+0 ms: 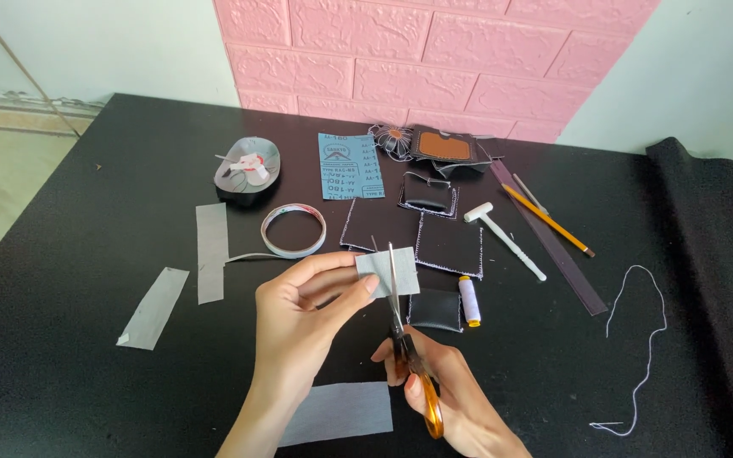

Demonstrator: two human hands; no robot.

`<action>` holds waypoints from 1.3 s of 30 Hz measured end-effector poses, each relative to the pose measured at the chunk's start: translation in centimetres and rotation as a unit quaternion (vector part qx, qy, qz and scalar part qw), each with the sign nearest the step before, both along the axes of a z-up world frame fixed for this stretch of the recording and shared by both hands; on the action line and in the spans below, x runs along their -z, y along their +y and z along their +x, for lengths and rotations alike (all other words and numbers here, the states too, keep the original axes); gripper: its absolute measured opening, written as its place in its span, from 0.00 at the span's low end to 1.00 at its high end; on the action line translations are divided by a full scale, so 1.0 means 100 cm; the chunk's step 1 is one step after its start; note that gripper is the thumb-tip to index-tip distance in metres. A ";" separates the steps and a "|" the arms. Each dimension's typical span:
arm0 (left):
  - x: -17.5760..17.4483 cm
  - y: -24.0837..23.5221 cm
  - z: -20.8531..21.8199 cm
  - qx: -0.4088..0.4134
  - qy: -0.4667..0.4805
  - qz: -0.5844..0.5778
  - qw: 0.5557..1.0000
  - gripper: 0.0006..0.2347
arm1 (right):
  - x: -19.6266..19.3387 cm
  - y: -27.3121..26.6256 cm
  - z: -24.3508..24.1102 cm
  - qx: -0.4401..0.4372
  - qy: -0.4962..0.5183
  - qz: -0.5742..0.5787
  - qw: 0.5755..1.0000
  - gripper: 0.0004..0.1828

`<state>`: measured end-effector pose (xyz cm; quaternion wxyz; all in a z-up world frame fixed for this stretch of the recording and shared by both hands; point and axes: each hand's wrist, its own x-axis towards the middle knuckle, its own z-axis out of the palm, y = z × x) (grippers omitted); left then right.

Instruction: The person uses orange-handled scissors to trim a small piece of dark fabric held in the left hand. They repeatedly snip small sections from the edges, rotating the fabric to shape it. Cut pieces fall onto the black table surface.

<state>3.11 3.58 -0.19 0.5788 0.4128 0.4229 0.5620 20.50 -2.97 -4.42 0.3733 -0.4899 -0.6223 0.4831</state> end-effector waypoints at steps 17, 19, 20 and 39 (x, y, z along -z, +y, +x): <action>-0.013 -0.007 -0.013 -0.005 0.040 -0.040 0.998 0.18 | 0.006 -0.003 -0.013 0.033 -0.005 -0.028 0.999 0.41; -0.016 -0.012 -0.022 -0.015 0.031 -0.059 0.998 0.18 | 0.004 -0.005 -0.021 0.032 -0.029 -0.037 0.998 0.40; -0.017 -0.014 -0.027 -0.022 0.020 -0.087 0.996 0.19 | 0.003 -0.006 -0.026 0.032 -0.042 -0.042 0.998 0.39; -0.015 -0.041 -0.101 -0.069 -0.083 -0.255 0.961 0.23 | 0.059 -0.026 -0.066 -0.034 0.005 -0.006 0.999 0.22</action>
